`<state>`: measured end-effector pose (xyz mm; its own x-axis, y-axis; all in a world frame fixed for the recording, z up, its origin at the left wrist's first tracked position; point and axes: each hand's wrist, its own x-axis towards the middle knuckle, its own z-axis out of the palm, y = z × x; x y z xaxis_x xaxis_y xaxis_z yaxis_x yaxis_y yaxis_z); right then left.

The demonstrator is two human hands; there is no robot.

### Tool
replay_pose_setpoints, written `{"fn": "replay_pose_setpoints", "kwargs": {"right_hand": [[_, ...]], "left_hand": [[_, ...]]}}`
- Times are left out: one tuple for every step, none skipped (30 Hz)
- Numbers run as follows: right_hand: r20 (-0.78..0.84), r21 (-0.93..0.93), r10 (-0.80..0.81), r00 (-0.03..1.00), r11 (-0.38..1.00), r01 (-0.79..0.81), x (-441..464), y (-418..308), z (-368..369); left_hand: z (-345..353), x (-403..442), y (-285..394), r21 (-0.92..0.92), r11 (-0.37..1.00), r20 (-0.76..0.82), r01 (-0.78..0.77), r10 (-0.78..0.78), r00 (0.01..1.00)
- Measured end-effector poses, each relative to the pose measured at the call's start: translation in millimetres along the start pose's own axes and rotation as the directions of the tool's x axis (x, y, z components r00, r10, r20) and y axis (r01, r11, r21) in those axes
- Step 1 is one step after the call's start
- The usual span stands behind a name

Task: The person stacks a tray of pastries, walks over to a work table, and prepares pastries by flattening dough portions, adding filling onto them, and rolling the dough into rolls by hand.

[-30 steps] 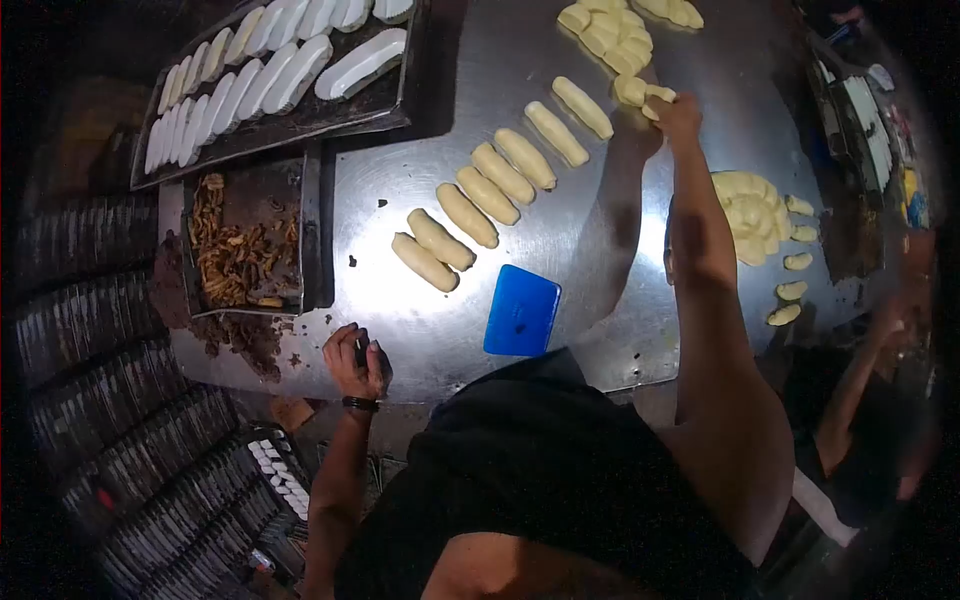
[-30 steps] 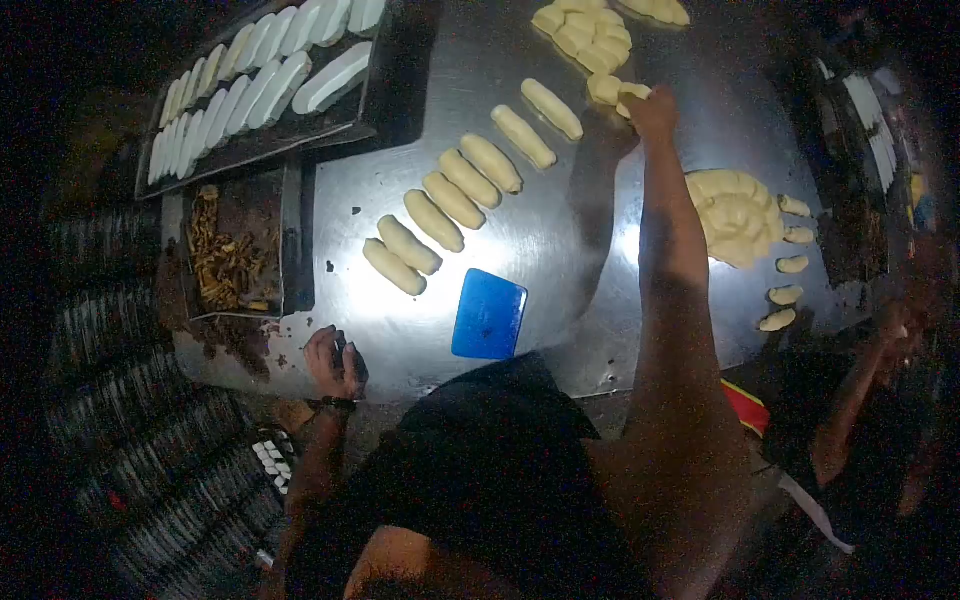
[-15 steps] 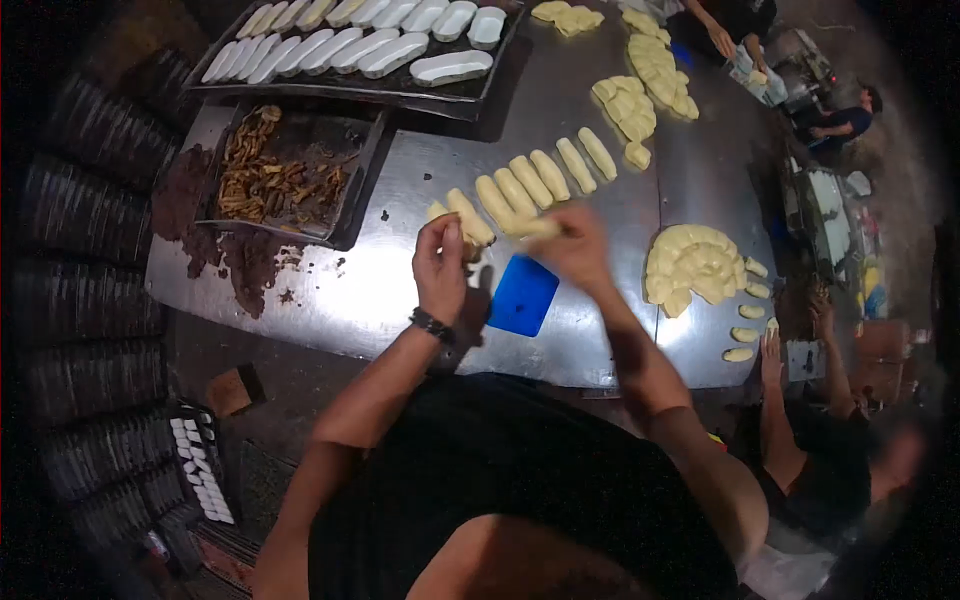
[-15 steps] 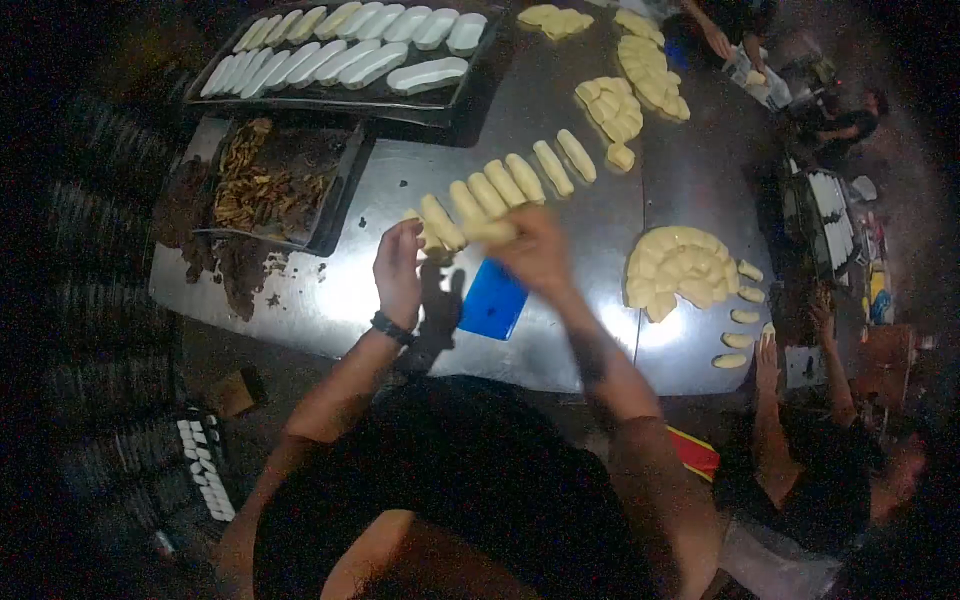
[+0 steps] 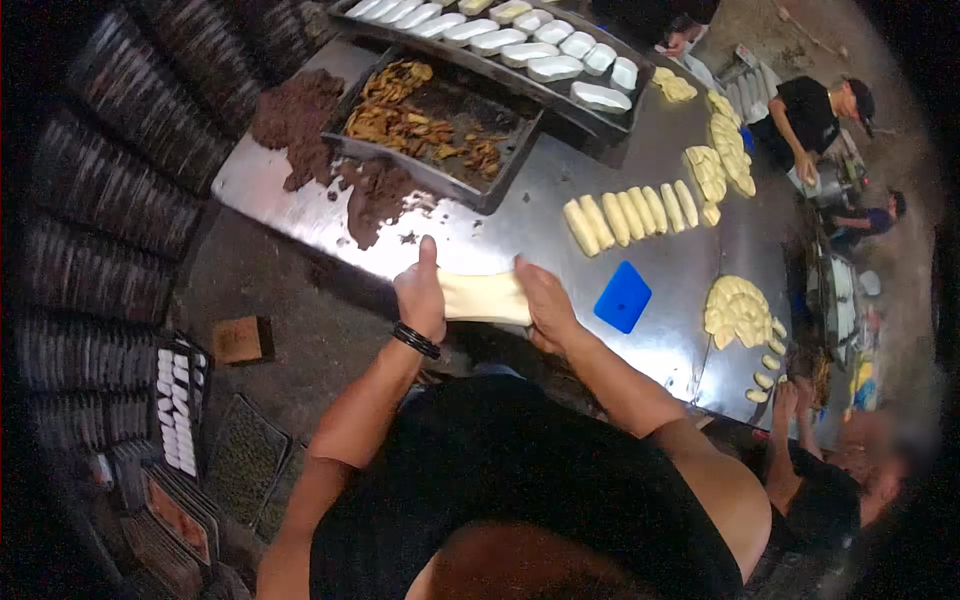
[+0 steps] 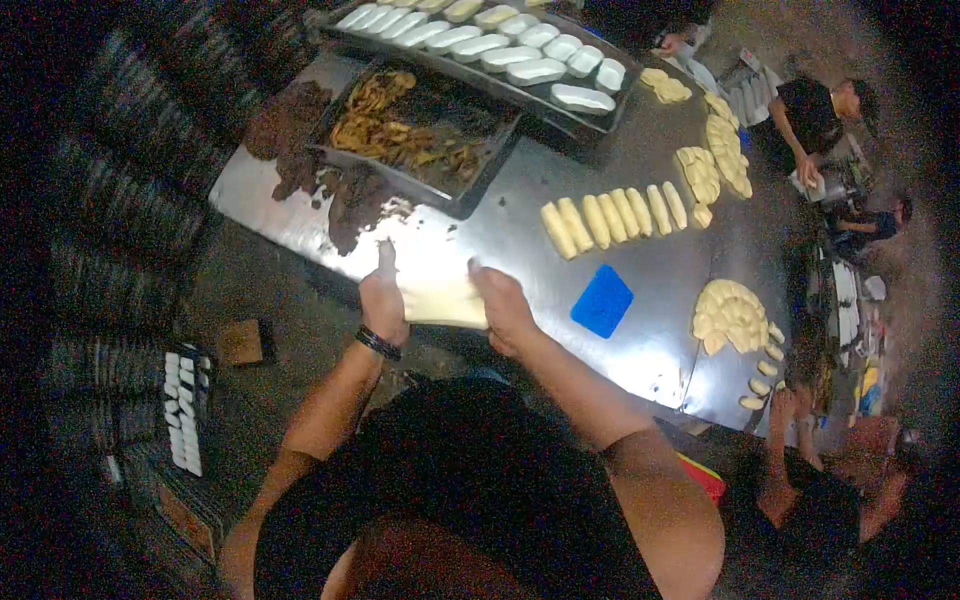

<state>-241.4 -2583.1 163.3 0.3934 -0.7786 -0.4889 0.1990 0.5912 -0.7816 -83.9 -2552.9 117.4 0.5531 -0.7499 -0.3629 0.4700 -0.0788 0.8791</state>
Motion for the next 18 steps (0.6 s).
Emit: {"fn": "replay_pose_setpoints", "kwargs": {"right_hand": [[0.056,-0.156,0.091,0.994,0.984,-0.082,0.9,5.4,-6.8],[0.112,-0.317,0.182,0.977,0.938,-0.138,-4.5,-1.0,-0.1],[0.127,-0.397,0.206,0.970,0.907,-0.141,1.9,-2.9,4.6],[0.161,-0.530,0.139,0.977,0.847,-0.033,15.0,-23.8,5.0],[0.202,-0.645,0.082,0.976,0.761,0.070,21.7,-52.7,5.4],[0.259,-0.697,-0.273,0.927,0.611,0.375,-10.7,-101.5,35.6],[0.340,-0.794,-0.578,0.742,0.246,0.555,-19.8,-145.1,37.9],[0.429,-0.884,-0.768,0.475,-0.247,0.397,-24.7,-180.8,21.1],[0.507,-0.858,-0.829,0.236,-0.512,0.047,-27.0,-205.2,0.1],[0.520,-0.850,-0.854,0.023,-0.520,-0.086,-30.2,-213.5,-20.3],[0.483,-0.875,-0.856,-0.182,-0.480,-0.064,-31.7,-201.7,-38.9],[0.405,-0.895,-0.859,-0.311,-0.442,0.054,-26.5,-167.2,-55.9],[0.348,-0.901,-0.885,-0.310,-0.408,0.151,-12.2,-115.8,-73.9],[0.317,-0.911,-0.929,-0.191,-0.354,0.213,3.2,-51.6,-91.8],[0.317,-0.934,-0.945,0.081,-0.296,0.203,13.9,16.2,-109.8],[0.308,-0.947,-0.801,0.514,-0.310,0.085,11.1,72.5,-116.4],[0.243,-0.913,-0.471,0.848,-0.405,0.037,1.1,101.2,-110.4],[0.192,-0.923,-0.299,0.935,-0.378,0.069,-5.5,91.7,-96.8]], "left_hand": [[-10.0,7.2,-7.6,-0.152,0.966,-0.007,0.209,-0.212,0.977],[-23.7,17.4,-19.5,-0.215,0.916,0.097,0.338,-0.325,0.941],[-36.2,27.1,-28.1,-0.254,0.847,0.211,0.466,-0.422,0.882],[-44.0,36.9,-37.8,-0.271,0.763,0.325,0.587,-0.502,0.802],[-28.7,25.9,-15.5,-0.292,0.755,0.363,0.588,-0.481,0.798],[-28.6,38.5,-18.9,-0.233,0.794,0.414,0.561,-0.441,0.797],[-27.1,52.5,-23.9,-0.179,0.828,0.461,0.531,-0.406,0.789],[-18.7,60.6,-17.8,-0.224,0.834,0.451,0.505,-0.370,0.812],[-10.7,65.8,-8.3,-0.273,0.836,0.432,0.476,-0.335,0.837],[-5.6,69.2,-2.6,-0.249,0.870,0.389,0.425,-0.312,0.867],[-2.8,70.6,2.3,-0.226,0.902,0.346,0.368,-0.279,0.896],[-0.2,67.7,4.5,-0.209,0.929,0.334,0.304,-0.224,0.916],[4.0,62.3,4.4,-0.129,0.958,0.320,0.257,-0.205,0.925],[11.3,55.1,2.9,-0.045,0.977,0.306,0.208,-0.185,0.934],[21.9,48.1,-1.7,0.046,0.986,0.295,0.161,-0.167,0.941],[38.6,46.7,-23.1,-0.091,0.989,0.249,0.117,-0.091,0.964],[43.8,51.7,-56.8,0.239,0.918,0.442,-0.318,0.189,0.877],[48.8,56.6,-90.9,0.401,0.573,0.580,-0.715,0.445,0.682]]}}
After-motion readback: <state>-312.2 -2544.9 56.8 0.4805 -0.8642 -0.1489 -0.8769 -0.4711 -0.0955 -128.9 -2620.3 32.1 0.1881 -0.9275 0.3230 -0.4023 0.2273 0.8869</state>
